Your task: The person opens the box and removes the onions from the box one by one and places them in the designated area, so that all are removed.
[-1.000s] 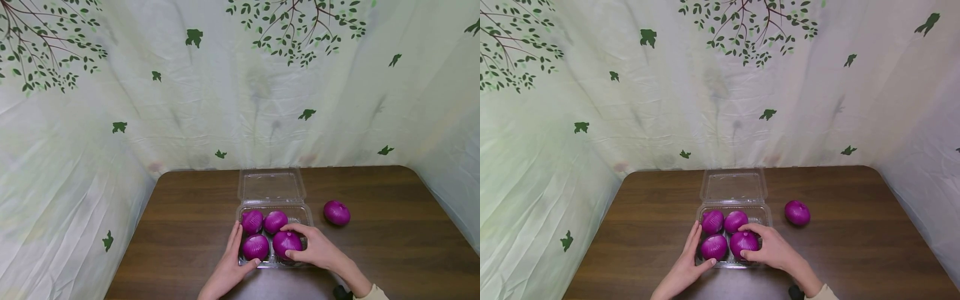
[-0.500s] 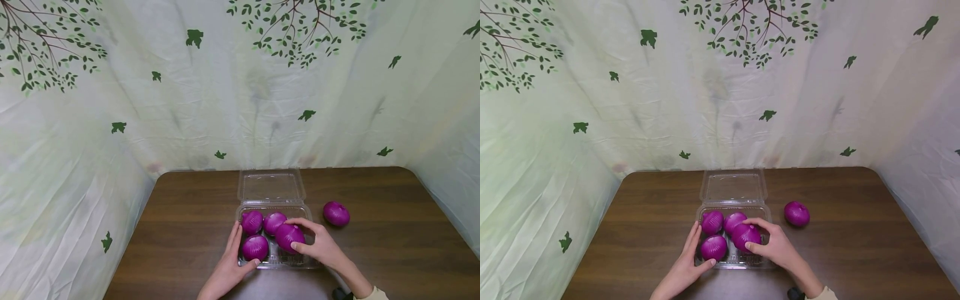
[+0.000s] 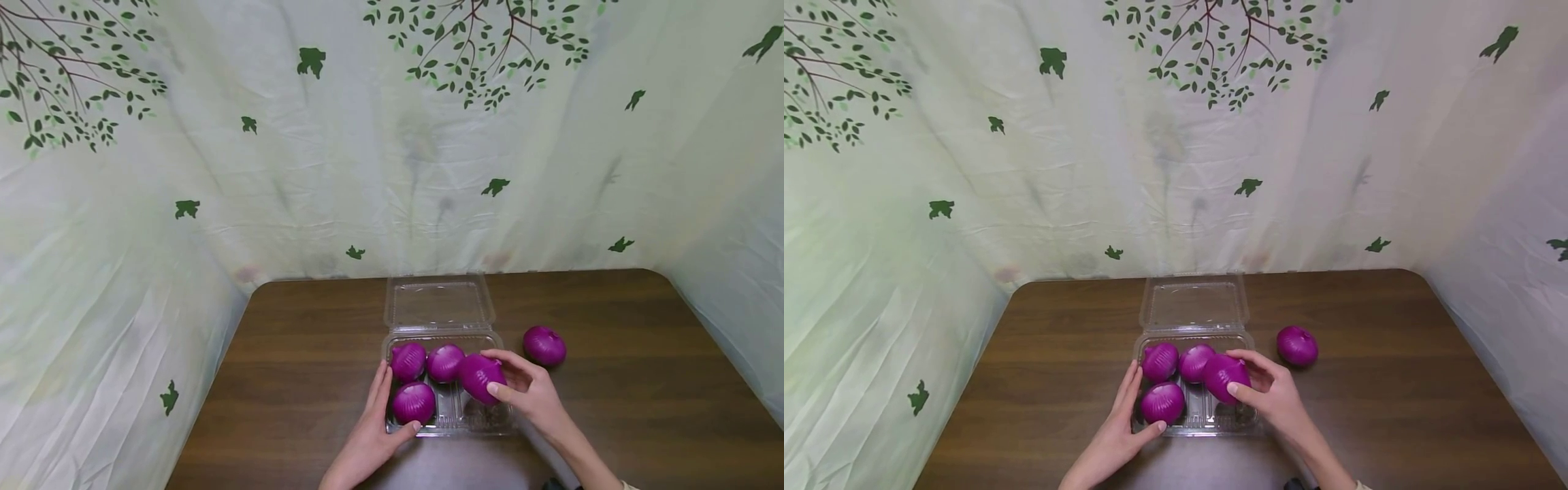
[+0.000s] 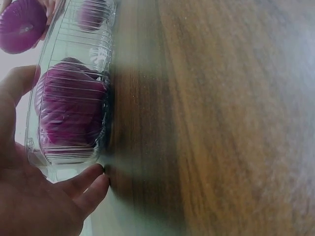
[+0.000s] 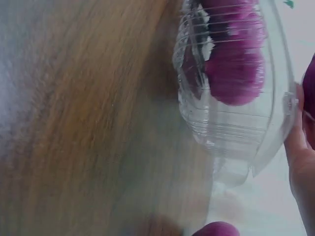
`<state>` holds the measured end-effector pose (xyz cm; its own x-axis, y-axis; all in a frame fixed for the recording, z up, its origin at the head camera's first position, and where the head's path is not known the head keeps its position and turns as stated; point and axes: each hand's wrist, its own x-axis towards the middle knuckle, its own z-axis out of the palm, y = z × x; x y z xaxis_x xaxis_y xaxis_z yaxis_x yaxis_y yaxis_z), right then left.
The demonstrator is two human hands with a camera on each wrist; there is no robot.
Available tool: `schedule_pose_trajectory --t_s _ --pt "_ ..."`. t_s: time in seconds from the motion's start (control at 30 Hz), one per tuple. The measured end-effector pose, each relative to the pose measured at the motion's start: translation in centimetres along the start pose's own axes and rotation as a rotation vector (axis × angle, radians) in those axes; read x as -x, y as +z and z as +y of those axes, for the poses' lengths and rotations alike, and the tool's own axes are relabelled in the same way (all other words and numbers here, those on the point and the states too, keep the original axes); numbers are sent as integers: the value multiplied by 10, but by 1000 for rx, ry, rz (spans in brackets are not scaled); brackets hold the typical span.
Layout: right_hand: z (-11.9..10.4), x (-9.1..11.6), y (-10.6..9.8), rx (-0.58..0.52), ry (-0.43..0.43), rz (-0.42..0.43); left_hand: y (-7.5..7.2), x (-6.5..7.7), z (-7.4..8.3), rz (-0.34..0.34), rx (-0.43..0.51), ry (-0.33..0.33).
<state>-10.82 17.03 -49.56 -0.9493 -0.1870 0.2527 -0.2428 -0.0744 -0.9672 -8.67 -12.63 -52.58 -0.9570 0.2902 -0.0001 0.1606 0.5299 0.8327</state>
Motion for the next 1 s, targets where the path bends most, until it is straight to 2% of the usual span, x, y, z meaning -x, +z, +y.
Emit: schedule_pose_trajectory --t_s 0.37,0.73,1.0 --pt "-2 14 -16 -1 38 102 -1 0 1 -7 -7 -21" --pt "-10 26 -49 108 137 191 2 -1 -1 6 -17 9" --pt "-15 35 -76 180 159 200 1 -1 -3 9 -16 9"
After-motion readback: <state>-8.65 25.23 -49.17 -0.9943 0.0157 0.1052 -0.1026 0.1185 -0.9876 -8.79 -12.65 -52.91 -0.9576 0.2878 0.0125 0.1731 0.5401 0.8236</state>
